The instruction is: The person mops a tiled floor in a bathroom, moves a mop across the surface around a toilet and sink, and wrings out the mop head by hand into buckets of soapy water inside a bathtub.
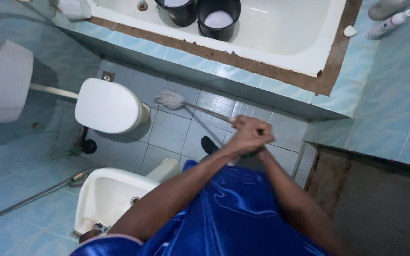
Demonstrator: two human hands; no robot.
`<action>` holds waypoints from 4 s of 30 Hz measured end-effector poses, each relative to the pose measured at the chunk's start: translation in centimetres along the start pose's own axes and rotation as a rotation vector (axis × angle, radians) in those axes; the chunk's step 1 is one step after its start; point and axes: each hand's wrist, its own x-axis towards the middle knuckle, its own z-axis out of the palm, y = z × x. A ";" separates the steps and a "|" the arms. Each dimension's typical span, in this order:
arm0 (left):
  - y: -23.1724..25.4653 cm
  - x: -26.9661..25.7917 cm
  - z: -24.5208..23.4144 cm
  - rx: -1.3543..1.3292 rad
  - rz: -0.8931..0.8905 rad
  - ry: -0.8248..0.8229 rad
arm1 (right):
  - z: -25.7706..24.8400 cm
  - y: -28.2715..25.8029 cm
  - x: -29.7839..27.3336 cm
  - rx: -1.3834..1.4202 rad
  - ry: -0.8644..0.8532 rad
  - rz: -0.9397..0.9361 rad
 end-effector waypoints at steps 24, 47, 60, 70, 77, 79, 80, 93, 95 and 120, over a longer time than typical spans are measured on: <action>4.7 -8.1 -13.5 -0.814 0.053 0.388 | 7.3 -14.3 -3.2 -0.132 0.098 -0.385; -18.4 1.7 11.1 0.570 0.044 0.212 | -15.9 -14.4 -17.2 -0.137 0.547 0.280; -19.0 5.1 19.5 0.211 0.194 -0.262 | -16.5 -8.5 -23.5 -0.510 0.200 -0.073; -15.5 -2.7 8.1 0.424 -0.322 -0.087 | -12.2 -10.6 -18.4 -0.251 -0.405 -0.180; -17.4 -7.9 -2.9 0.591 -0.399 0.198 | -5.4 -11.2 -13.8 0.008 -0.541 -0.252; -18.1 -8.4 -5.5 0.560 -0.521 0.288 | -4.1 -10.7 -12.6 -0.056 -0.423 -0.133; -18.6 -8.8 -6.4 0.617 -0.538 0.304 | -3.6 -10.2 -12.1 -0.059 -0.428 -0.130; -27.5 -2.6 5.8 0.550 -0.091 0.330 | -17.1 -10.4 -16.2 -0.687 -0.191 0.181; -26.9 0.9 11.6 0.607 -0.235 0.216 | -21.1 -10.3 -17.8 -0.982 -0.187 0.138; -23.7 -3.0 8.9 0.731 -0.345 0.062 | -13.8 4.1 -9.9 -0.835 -0.334 -0.037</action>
